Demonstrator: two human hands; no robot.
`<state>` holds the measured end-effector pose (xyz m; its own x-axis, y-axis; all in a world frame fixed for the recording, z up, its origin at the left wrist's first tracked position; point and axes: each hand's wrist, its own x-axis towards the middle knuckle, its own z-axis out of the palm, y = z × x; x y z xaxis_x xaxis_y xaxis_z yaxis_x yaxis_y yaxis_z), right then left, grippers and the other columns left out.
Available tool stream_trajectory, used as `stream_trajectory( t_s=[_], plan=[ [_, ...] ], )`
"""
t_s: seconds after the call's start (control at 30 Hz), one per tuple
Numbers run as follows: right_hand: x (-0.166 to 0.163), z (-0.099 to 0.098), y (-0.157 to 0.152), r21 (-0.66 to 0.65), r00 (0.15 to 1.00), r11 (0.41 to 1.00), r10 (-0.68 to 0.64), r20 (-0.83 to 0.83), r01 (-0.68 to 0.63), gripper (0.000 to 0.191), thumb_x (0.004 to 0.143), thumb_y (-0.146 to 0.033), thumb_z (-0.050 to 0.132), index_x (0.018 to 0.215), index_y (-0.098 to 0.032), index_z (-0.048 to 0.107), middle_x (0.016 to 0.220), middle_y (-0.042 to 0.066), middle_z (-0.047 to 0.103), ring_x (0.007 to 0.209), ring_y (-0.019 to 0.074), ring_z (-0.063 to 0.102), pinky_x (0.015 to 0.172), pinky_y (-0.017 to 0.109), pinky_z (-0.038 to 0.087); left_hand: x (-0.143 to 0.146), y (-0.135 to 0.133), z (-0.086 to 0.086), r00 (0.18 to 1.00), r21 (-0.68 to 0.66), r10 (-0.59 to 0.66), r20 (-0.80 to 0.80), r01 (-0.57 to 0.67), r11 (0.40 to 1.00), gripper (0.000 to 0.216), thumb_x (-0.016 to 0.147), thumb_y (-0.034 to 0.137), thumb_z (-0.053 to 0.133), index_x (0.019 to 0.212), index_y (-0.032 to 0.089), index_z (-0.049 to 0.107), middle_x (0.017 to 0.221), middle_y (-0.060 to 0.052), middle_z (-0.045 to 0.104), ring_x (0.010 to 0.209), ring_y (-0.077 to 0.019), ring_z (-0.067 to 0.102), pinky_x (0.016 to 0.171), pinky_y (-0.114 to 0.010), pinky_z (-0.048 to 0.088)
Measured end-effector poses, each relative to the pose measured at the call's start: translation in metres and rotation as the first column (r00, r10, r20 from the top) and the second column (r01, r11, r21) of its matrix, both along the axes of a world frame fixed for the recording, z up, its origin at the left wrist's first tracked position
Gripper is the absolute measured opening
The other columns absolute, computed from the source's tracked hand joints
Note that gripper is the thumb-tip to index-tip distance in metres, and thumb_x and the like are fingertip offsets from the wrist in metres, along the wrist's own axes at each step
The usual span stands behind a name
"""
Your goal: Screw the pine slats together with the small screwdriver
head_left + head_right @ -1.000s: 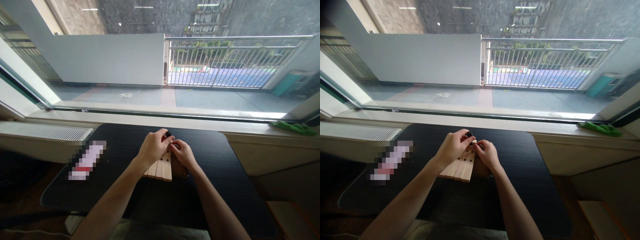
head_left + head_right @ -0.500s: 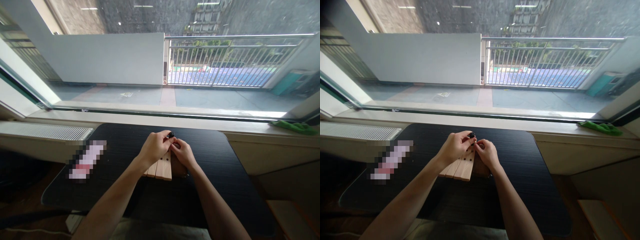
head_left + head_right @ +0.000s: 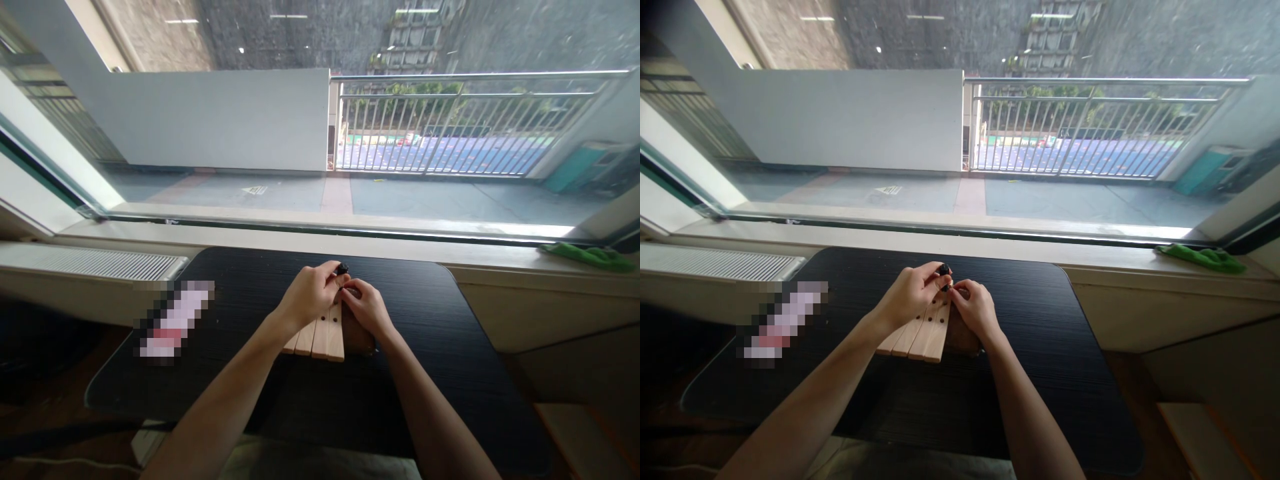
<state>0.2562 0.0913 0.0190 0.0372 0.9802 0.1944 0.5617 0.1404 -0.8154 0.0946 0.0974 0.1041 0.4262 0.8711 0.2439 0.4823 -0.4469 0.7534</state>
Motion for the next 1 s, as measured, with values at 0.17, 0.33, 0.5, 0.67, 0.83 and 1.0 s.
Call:
stream_trajectory(
  t_s=[0.17, 0.33, 0.5, 0.67, 0.83, 1.0],
  plan=[
    [0.004, -0.001, 0.004, 0.01, 0.997, 0.997, 0.072, -0.022, -0.072, 0.017, 0.08, -0.036, 0.06, 0.082, -0.021, 0.068, 0.082, 0.004, 0.07, 0.079, 0.0216, 0.063, 0.072, 0.033, 0.046, 0.0, 0.001, -0.001, 0.998, 0.03, 0.005, -0.063, -0.004, 1.0, 0.022, 0.093, 0.035, 0.05, 0.092, 0.019, 0.065, 0.07, -0.003, 0.068, 0.06, -0.0158, 0.061, 0.057, -0.022, 0.041],
    [0.018, 0.015, 0.007, 0.054, 0.996, 0.997, 0.059, -0.069, -0.055, 0.021, 0.079, -0.028, 0.056, 0.094, -0.019, 0.068, 0.097, 0.007, 0.07, 0.093, 0.0214, 0.064, 0.084, 0.036, 0.048, -0.003, 0.009, -0.002, 0.992, 0.122, 0.011, -0.129, 0.005, 0.993, 0.025, 0.091, 0.036, 0.054, 0.082, 0.017, 0.067, 0.075, -0.005, 0.064, 0.069, -0.0177, 0.059, 0.063, -0.026, 0.043],
    [0.019, 0.054, 0.001, 0.171, 0.967, 0.98, 0.136, -0.216, -0.1, 0.028, 0.081, -0.026, 0.053, 0.104, -0.02, 0.069, 0.107, 0.008, 0.068, 0.101, 0.0216, 0.063, 0.087, 0.037, 0.05, -0.005, 0.015, -0.008, 0.993, 0.084, -0.115, 0.002, 0.114, 0.99, 0.027, 0.092, 0.038, 0.053, 0.092, 0.016, 0.07, 0.09, -0.008, 0.068, 0.086, -0.0212, 0.062, 0.078, -0.031, 0.047],
    [0.0, 0.071, -0.003, 0.253, 0.899, 0.923, 0.353, -0.258, -0.29, 0.03, 0.086, -0.024, 0.054, 0.11, -0.023, 0.07, 0.108, 0.007, 0.067, 0.101, 0.0205, 0.062, 0.087, 0.036, 0.05, -0.009, 0.017, -0.011, 0.987, 0.018, -0.151, 0.052, 0.15, 0.988, 0.038, 0.093, 0.047, 0.049, 0.089, 0.014, 0.068, 0.086, -0.007, 0.067, 0.081, -0.0202, 0.062, 0.071, -0.029, 0.047],
    [0.0, 0.067, -0.001, 0.247, 0.836, 0.891, 0.446, -0.319, -0.381, 0.025, 0.09, -0.03, 0.056, 0.11, -0.023, 0.07, 0.109, 0.008, 0.067, 0.102, 0.0223, 0.062, 0.088, 0.037, 0.05, -0.016, 0.022, -0.013, 0.983, 0.048, -0.181, -0.014, 0.182, 0.982, 0.034, 0.088, 0.046, 0.059, 0.081, 0.015, 0.07, 0.083, -0.006, 0.066, 0.076, -0.018, 0.061, 0.067, -0.026, 0.045],
    [0.0, 0.061, -0.005, 0.259, 0.864, 0.906, 0.405, -0.298, -0.336, 0.023, 0.094, -0.034, 0.053, 0.106, -0.021, 0.068, 0.098, 0.006, 0.066, 0.091, 0.0196, 0.062, 0.082, 0.035, 0.05, -0.017, 0.023, -0.021, 0.985, 0.287, -0.113, -0.129, 0.146, 0.947, 0.026, 0.084, 0.04, 0.067, 0.074, 0.017, 0.068, 0.081, -0.006, 0.069, 0.08, -0.0201, 0.061, 0.076, -0.031, 0.043]
  ],
)
